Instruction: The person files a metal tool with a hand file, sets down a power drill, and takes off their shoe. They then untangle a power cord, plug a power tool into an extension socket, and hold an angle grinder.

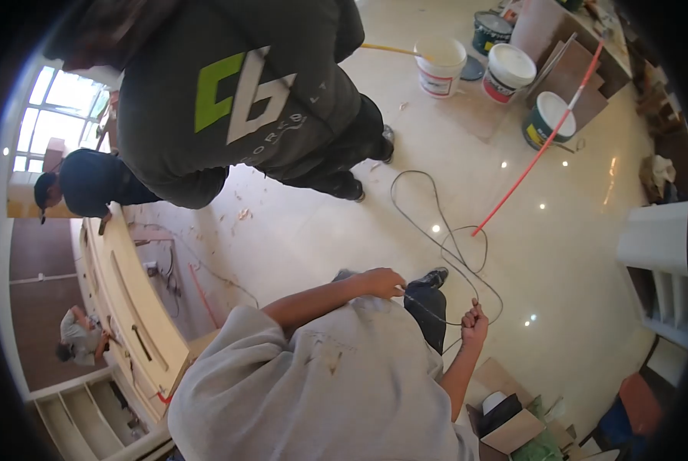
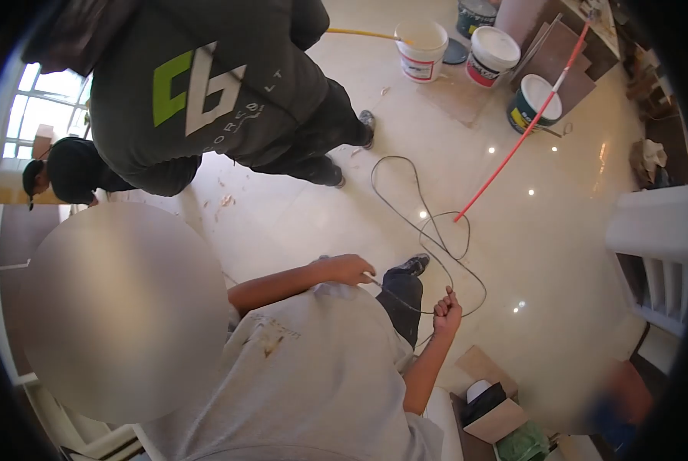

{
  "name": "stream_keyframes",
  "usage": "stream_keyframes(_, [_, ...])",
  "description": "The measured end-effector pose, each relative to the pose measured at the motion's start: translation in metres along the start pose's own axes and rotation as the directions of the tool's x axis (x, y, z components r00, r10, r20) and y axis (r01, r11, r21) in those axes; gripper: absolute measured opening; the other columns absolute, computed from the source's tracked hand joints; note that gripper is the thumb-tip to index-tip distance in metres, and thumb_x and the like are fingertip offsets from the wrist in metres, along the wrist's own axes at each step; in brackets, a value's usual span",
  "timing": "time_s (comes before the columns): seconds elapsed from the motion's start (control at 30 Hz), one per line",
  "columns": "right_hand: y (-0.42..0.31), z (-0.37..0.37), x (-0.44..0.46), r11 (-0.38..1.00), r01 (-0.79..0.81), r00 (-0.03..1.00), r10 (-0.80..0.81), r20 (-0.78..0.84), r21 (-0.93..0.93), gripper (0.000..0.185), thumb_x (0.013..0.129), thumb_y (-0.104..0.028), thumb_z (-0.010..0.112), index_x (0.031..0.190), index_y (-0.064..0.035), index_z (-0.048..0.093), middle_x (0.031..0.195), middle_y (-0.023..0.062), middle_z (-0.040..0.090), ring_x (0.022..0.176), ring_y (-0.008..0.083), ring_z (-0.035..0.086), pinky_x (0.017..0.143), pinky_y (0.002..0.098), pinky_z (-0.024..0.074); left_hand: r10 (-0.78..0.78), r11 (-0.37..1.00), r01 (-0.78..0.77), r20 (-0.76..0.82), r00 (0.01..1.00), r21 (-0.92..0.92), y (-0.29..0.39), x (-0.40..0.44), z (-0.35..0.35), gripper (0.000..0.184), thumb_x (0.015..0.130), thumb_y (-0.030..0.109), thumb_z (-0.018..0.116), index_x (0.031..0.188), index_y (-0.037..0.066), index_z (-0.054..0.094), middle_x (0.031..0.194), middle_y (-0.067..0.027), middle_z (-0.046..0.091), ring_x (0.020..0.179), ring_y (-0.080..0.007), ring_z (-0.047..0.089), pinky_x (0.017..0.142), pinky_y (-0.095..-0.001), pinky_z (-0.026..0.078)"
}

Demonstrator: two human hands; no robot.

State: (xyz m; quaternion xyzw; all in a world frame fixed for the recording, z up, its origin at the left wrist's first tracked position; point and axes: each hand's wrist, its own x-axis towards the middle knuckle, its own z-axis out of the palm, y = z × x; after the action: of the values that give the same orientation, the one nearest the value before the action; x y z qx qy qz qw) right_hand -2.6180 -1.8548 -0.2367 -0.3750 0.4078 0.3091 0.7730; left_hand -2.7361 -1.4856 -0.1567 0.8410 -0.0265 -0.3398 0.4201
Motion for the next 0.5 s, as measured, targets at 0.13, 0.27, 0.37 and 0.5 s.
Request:
stream_keyframes(0.13, [-0.041,-0.007,0.005,0.998,-0.061,0.998,0.061,-0.004,0.034,0.028,0.110,-0.019,0.054,0.130,0.0011,0.059,0.067,-0.0041,0.039,0.047,0.0051,0.028,0.038,0.0228,0.0209,-0.082,0.994,0.073,0.108,0.991,0.087,0.017,0.083,0.005,0.046,0.098,0.041,0.063,0.134,0.012,0.067,0.131,-0.0205,0.068,0.122,-0.0363,0.064,0.101,-0.0503,0.051])
stream_keyframes(0.27, [-0.034,-0.013,0.005,0.982,-0.190,0.982,0.190,0.017,0.005,0.035,0.107,-0.014,0.056,0.137,0.0037,0.056,0.067,-0.0055,0.038,0.047,0.0049,0.027,0.038,0.0220,0.0211,-0.175,0.981,0.147,0.258,0.950,0.125,0.000,0.170,0.017,0.050,0.097,0.043,0.063,0.136,0.012,0.066,0.133,-0.0182,0.068,0.127,-0.0359,0.062,0.105,-0.0502,0.050])
stream_keyframes(0.37, [-0.003,-0.016,0.009,0.966,-0.256,0.967,0.256,-0.004,0.033,0.041,0.104,-0.017,0.059,0.139,0.0029,0.056,0.065,-0.0062,0.039,0.045,0.0042,0.028,0.039,0.0216,0.0219,-0.010,0.997,-0.012,0.279,0.960,0.074,-0.048,0.265,0.044,0.043,0.091,0.037,0.066,0.125,0.012,0.073,0.122,-0.0170,0.073,0.118,-0.0386,0.067,0.102,-0.0467,0.053])
stream_keyframes(0.5, [0.009,0.013,-0.010,0.952,-0.267,0.933,0.295,-0.208,0.153,0.037,0.106,-0.022,0.057,0.135,0.0014,0.058,0.064,-0.0063,0.040,0.045,0.0037,0.030,0.040,0.0221,0.0228,-0.022,0.997,0.037,0.203,0.979,-0.074,-0.100,0.404,0.056,0.040,0.090,0.036,0.070,0.121,0.011,0.075,0.110,-0.0215,0.075,0.102,-0.0376,0.072,0.097,-0.0467,0.055])
